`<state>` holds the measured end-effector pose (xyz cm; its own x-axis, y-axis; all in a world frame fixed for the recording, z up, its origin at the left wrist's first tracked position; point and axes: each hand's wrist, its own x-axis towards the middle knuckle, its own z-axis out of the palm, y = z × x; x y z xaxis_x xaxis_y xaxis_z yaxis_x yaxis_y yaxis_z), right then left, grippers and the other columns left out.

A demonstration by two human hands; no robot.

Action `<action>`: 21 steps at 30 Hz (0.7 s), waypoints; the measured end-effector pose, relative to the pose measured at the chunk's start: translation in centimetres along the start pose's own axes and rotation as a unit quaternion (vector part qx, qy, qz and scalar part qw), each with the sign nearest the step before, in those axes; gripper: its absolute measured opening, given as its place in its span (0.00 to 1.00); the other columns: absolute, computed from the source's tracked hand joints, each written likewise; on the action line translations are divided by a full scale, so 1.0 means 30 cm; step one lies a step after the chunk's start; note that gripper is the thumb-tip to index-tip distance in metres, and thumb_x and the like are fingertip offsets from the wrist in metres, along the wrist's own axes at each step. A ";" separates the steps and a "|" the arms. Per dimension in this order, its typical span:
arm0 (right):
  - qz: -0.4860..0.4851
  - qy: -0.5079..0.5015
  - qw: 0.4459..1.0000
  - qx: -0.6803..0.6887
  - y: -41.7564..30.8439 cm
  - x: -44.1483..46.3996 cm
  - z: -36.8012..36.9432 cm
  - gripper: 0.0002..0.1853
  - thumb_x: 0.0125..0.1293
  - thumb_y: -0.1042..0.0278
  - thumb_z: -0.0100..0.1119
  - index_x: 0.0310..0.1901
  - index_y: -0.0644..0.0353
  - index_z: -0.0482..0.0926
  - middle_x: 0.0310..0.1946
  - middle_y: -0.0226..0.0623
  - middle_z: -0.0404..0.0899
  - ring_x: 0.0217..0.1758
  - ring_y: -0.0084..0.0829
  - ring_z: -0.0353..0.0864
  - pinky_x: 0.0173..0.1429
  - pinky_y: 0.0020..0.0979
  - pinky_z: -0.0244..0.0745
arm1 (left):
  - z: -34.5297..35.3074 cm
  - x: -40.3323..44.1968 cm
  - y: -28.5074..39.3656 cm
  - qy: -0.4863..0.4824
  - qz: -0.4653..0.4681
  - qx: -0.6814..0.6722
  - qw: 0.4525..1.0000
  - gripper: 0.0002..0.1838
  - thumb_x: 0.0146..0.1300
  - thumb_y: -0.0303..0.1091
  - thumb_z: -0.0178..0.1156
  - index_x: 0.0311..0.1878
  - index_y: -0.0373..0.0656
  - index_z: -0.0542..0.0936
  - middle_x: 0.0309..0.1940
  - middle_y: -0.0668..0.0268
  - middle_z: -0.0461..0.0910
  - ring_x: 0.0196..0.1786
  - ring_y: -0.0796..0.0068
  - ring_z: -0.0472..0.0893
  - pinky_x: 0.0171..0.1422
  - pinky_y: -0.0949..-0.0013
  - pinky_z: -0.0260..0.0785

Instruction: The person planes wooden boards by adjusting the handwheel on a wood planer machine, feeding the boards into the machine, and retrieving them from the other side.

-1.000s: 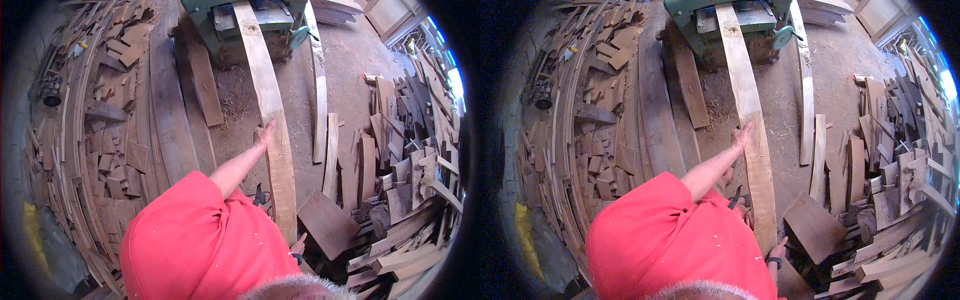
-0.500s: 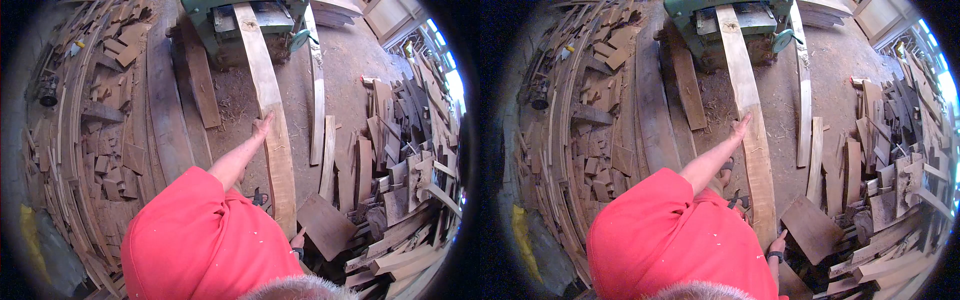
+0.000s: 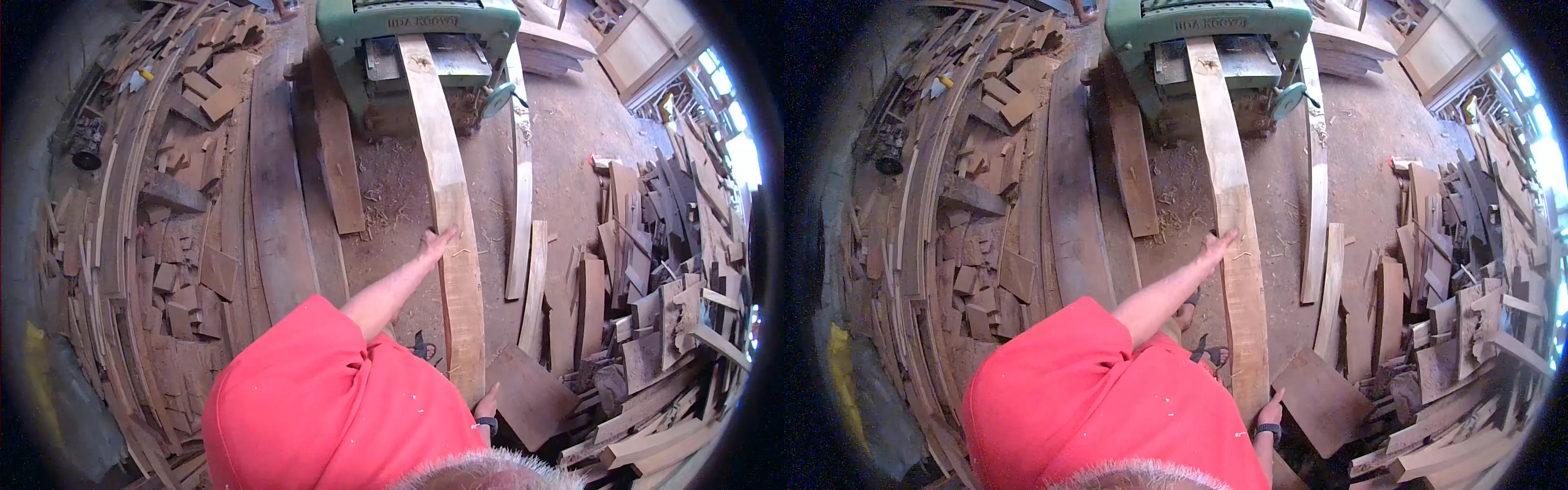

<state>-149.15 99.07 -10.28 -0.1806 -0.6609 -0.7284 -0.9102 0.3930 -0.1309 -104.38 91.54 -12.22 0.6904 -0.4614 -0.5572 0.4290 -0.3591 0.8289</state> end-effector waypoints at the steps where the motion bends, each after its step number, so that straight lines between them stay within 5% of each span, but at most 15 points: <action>1: 0.001 0.002 1.000 0.020 -0.036 -0.028 -0.009 0.54 0.69 0.25 0.16 0.54 0.79 0.75 0.51 0.67 0.77 0.59 0.59 0.75 0.64 0.48 0.65 | 0.002 -0.020 -0.017 -0.001 0.001 -0.001 1.000 0.36 0.53 0.60 0.70 0.49 0.32 0.82 0.43 0.57 0.85 0.45 0.69 0.84 0.49 0.63 0.76; 8: -0.044 -0.053 0.974 0.217 0.056 0.144 0.082 0.53 0.69 0.24 0.26 0.59 0.78 0.73 0.59 0.60 0.75 0.67 0.48 0.71 0.71 0.38 0.60 | 0.024 -0.115 -0.240 -0.117 -0.012 0.018 0.993 0.32 0.57 0.55 0.69 0.54 0.37 0.80 0.46 0.61 0.84 0.49 0.71 0.83 0.52 0.65 0.75; 9: -0.050 -0.071 0.954 0.286 0.069 0.179 0.101 0.48 0.70 0.27 0.31 0.56 0.75 0.78 0.54 0.52 0.80 0.62 0.42 0.76 0.68 0.36 0.64 | 0.014 -0.145 -0.242 -0.123 -0.023 0.072 0.990 0.31 0.58 0.54 0.69 0.55 0.37 0.79 0.48 0.62 0.84 0.50 0.71 0.82 0.52 0.65 0.75; 15: -0.095 -0.110 0.926 0.348 0.122 0.202 0.061 0.38 0.72 0.33 0.39 0.43 0.67 0.83 0.40 0.38 0.83 0.43 0.30 0.78 0.54 0.32 0.69 | 0.000 -0.267 -0.235 -0.207 -0.068 0.037 0.975 0.34 0.58 0.53 0.69 0.61 0.40 0.76 0.51 0.62 0.82 0.52 0.70 0.81 0.56 0.64 0.74; 18: -0.097 -0.058 0.972 0.205 0.158 0.104 -0.023 0.36 0.72 0.34 0.42 0.42 0.65 0.84 0.39 0.38 0.83 0.41 0.30 0.77 0.51 0.33 0.69 | 0.002 -0.274 -0.278 -0.226 -0.068 0.016 0.972 0.34 0.59 0.52 0.69 0.62 0.42 0.74 0.51 0.64 0.81 0.51 0.70 0.81 0.54 0.62 0.75; 21: -0.054 -0.128 0.941 0.309 0.374 0.156 0.013 0.37 0.71 0.34 0.44 0.40 0.68 0.84 0.38 0.38 0.83 0.40 0.31 0.76 0.50 0.35 0.70 | 0.006 -0.282 -0.322 -0.239 -0.090 0.012 0.967 0.33 0.59 0.51 0.69 0.62 0.43 0.73 0.51 0.65 0.80 0.50 0.71 0.81 0.52 0.62 0.77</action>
<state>-160.06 100.64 -15.43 0.0687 -0.5733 -0.8164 -0.5123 0.6819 -0.5220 -114.47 98.77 -15.51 0.2546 -0.7104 -0.6561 0.5000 -0.4841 0.7181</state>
